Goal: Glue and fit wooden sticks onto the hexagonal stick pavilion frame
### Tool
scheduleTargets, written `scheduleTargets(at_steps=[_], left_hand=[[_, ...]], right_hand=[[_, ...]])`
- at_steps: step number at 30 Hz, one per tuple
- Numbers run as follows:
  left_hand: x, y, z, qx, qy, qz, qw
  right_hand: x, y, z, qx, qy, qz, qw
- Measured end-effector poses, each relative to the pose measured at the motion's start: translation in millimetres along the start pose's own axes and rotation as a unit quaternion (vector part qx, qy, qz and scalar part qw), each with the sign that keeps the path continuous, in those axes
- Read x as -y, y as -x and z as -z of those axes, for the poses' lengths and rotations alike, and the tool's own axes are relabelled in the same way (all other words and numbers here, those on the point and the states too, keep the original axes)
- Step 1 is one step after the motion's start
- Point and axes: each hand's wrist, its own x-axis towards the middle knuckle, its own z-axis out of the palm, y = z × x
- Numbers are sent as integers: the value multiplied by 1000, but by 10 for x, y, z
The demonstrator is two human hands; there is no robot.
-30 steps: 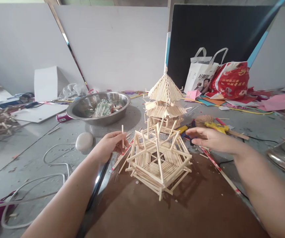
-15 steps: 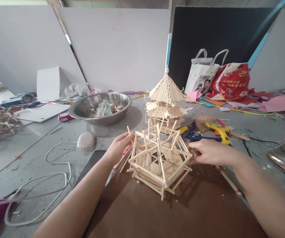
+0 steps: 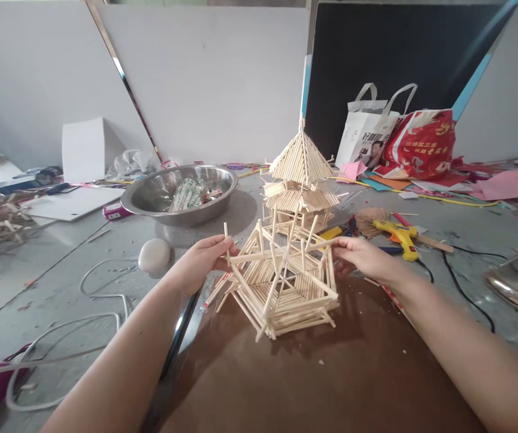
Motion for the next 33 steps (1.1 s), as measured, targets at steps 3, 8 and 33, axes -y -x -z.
scheduleTargets(at_steps=[3,8,33], left_hand=[[-26,37,18,48,-20,23,998],[-65,89,36,137,-28,34,990],[-60,147,-22,244,25,79,966]], right_hand=[[18,3,-2,-2,-45,9,999],[19,11,22,-4,-135,12,991],[198,123,310,-30,103,49,993]])
